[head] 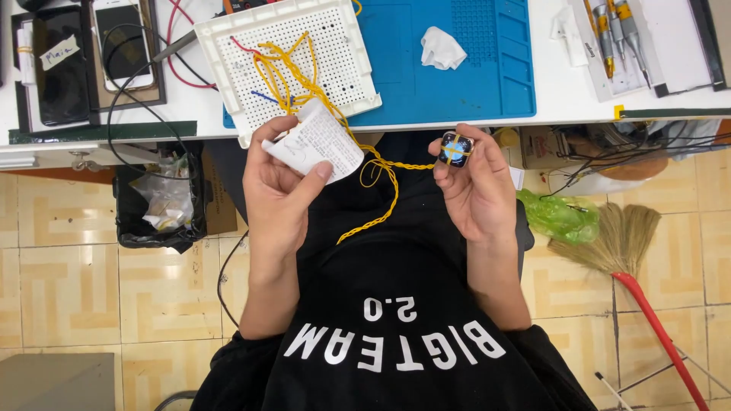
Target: The person cleans a smartwatch with a white cloth, then applies a substance from a tube onto the watch's edges. They wipe the watch again with the cloth and apply more of the substance from the tube.
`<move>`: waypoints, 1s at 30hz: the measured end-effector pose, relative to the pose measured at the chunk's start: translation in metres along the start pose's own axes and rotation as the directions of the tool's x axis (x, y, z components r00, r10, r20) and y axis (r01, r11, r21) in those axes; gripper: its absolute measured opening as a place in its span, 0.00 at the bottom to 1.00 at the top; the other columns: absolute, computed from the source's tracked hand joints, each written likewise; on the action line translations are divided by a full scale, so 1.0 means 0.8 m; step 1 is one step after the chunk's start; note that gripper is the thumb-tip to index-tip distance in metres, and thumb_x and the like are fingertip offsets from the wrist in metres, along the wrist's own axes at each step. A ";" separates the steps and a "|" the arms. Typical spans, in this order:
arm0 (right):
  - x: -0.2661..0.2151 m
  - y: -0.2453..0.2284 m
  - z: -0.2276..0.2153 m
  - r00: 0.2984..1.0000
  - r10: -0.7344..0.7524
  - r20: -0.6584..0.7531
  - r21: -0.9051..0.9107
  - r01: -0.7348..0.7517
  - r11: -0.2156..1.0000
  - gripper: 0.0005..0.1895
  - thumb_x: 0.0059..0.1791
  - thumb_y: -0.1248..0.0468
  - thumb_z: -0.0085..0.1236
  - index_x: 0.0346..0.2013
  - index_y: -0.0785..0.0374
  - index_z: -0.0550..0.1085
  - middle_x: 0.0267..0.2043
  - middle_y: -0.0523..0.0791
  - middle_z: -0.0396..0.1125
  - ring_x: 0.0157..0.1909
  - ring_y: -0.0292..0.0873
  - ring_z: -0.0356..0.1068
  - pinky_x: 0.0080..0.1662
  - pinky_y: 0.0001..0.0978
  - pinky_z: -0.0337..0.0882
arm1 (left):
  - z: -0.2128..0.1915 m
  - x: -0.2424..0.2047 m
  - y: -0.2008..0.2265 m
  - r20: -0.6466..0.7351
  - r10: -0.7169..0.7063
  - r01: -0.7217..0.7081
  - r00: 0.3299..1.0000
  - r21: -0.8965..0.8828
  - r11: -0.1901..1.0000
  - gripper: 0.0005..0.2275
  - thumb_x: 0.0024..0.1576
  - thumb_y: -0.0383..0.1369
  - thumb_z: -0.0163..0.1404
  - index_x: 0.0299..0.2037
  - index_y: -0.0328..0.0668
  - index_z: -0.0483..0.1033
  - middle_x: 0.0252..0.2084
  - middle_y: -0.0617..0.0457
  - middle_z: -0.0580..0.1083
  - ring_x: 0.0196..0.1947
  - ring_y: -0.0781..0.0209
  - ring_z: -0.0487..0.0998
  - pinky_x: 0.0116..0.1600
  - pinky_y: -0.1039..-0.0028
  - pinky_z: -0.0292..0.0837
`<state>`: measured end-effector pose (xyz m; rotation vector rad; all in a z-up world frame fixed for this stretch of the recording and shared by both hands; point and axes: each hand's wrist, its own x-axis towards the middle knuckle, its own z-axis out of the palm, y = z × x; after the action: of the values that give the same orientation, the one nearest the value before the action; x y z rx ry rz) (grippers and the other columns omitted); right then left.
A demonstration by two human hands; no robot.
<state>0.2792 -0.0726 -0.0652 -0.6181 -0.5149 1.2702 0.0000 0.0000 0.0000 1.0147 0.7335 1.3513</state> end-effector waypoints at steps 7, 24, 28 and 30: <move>0.002 -0.008 0.024 1.000 -0.012 -0.014 -0.074 0.010 0.997 0.26 0.65 0.55 0.45 0.74 0.67 0.65 0.63 0.71 0.71 0.50 0.49 0.85 0.54 0.31 0.88 | -0.008 -0.008 -0.015 0.007 -0.059 0.059 0.998 -0.120 0.991 0.15 0.60 0.16 0.58 0.51 0.36 0.66 0.51 0.37 0.79 0.52 0.47 0.87 0.57 0.58 0.91; -0.005 -0.003 0.050 0.993 0.091 0.074 -0.173 -0.077 0.982 0.23 0.64 0.60 0.46 0.64 0.80 0.69 0.57 0.72 0.74 0.50 0.58 0.84 0.48 0.46 0.88 | 0.036 -0.016 -0.013 0.132 -0.043 0.074 0.990 -0.242 0.967 0.34 0.65 0.16 0.53 0.80 0.50 0.54 0.70 0.40 0.74 0.65 0.47 0.82 0.65 0.49 0.88; -0.013 -0.014 0.088 0.990 0.110 0.094 -0.222 -0.087 0.971 0.19 0.63 0.58 0.50 0.54 0.74 0.73 0.52 0.58 0.75 0.54 0.53 0.81 0.54 0.55 0.87 | 0.017 -0.012 -0.060 0.252 -0.032 0.073 0.967 -0.153 0.986 0.33 0.65 0.15 0.54 0.82 0.42 0.59 0.70 0.39 0.74 0.64 0.49 0.82 0.62 0.51 0.89; -0.011 -0.014 0.077 0.991 0.097 0.087 -0.225 -0.076 0.971 0.18 0.63 0.59 0.50 0.54 0.75 0.73 0.51 0.57 0.73 0.53 0.52 0.80 0.54 0.57 0.87 | 0.018 -0.019 -0.069 0.287 -0.031 0.058 0.957 -0.085 0.995 0.32 0.64 0.14 0.53 0.80 0.42 0.62 0.70 0.37 0.74 0.64 0.47 0.81 0.61 0.52 0.89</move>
<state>0.2440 -0.0743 -0.0125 -0.7741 -0.7242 1.3407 0.0350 -0.0140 -0.0457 1.0846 0.4702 1.1576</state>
